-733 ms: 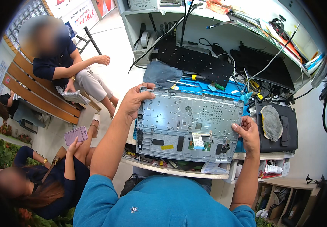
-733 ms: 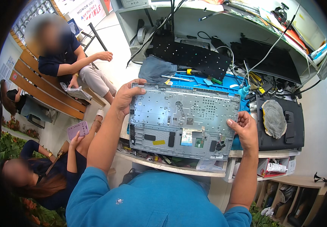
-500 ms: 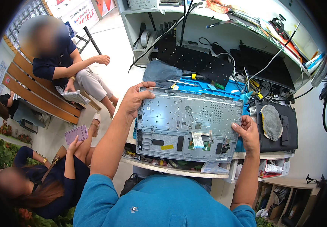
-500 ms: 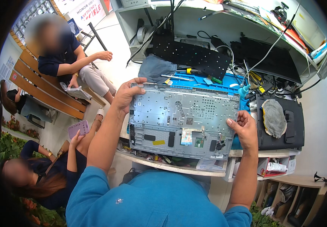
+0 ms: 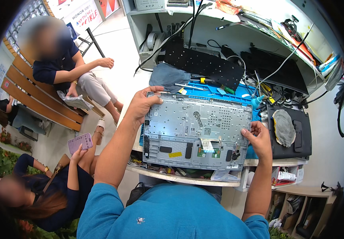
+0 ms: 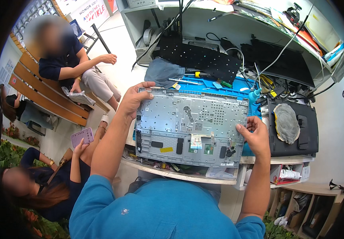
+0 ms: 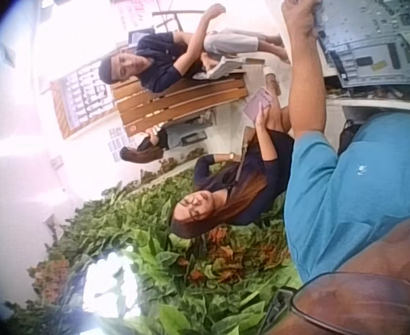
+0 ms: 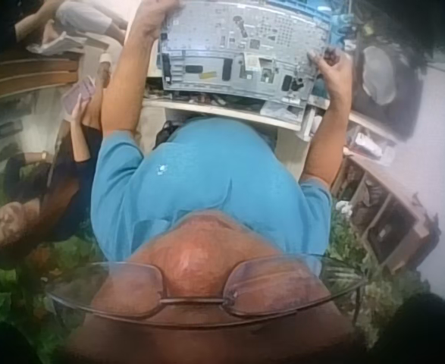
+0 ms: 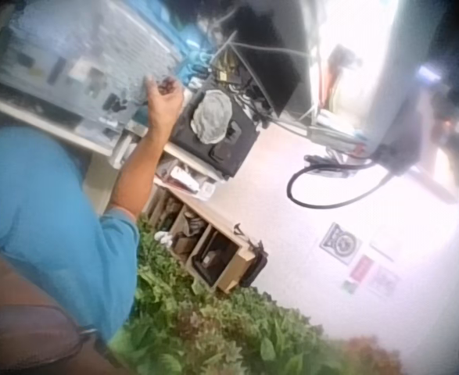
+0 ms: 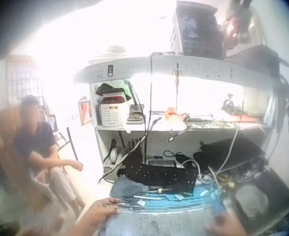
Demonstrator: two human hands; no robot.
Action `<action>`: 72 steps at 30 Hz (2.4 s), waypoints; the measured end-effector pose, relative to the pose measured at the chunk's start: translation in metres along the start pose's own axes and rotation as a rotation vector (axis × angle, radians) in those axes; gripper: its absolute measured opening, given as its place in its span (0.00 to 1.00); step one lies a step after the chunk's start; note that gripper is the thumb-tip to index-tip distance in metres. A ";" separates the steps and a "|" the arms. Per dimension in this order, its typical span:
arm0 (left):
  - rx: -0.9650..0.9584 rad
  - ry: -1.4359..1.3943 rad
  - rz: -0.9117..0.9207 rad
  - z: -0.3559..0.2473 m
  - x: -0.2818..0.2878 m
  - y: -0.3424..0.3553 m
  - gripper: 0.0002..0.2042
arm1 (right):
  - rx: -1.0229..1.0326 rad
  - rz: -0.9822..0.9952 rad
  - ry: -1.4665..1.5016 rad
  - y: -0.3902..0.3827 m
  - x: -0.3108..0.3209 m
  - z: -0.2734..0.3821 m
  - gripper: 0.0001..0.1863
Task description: The person is repairing a disassembled electronic device, likely a laptop, on a cluttered workbench. They handle internal components, connect cables, and use a screwdriver to secure parts. The person also uses a heat gun on the device and interacts with a nearby monitor.
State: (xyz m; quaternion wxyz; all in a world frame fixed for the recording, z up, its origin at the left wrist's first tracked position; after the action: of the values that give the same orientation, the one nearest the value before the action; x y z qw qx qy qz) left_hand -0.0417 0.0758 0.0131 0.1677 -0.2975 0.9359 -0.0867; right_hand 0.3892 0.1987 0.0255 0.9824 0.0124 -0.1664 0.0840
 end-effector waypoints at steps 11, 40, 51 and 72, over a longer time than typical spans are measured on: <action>-0.009 0.016 -0.017 0.000 -0.001 -0.002 0.27 | 0.759 0.095 -0.309 -0.015 -0.086 0.155 0.11; -0.344 0.939 0.012 -0.015 -0.007 0.004 0.20 | 1.058 0.235 -0.427 -0.012 -0.194 0.140 0.15; -0.594 1.111 -0.021 -0.017 -0.011 -0.006 0.20 | 0.592 -0.513 -0.164 0.002 0.076 0.091 0.08; -0.550 0.934 -0.140 -0.015 0.006 0.003 0.31 | -0.335 -0.666 0.778 0.275 0.207 -0.058 0.23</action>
State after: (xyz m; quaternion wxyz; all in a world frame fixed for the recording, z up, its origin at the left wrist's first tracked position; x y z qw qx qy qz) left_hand -0.0531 0.0759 0.0249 -0.3559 -0.3219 0.8769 0.0276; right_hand 0.5542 0.5061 0.0376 0.9334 -0.1245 0.2118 -0.2616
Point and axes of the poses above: each hand's wrist, its own y-axis towards the middle knuckle, its own x-axis out of the back of the hand, z = x × y, the point moved 6 cm from there along y, towards the middle knuckle, and after that the axes turned 14 degrees about -z, right-handed, at the moved point
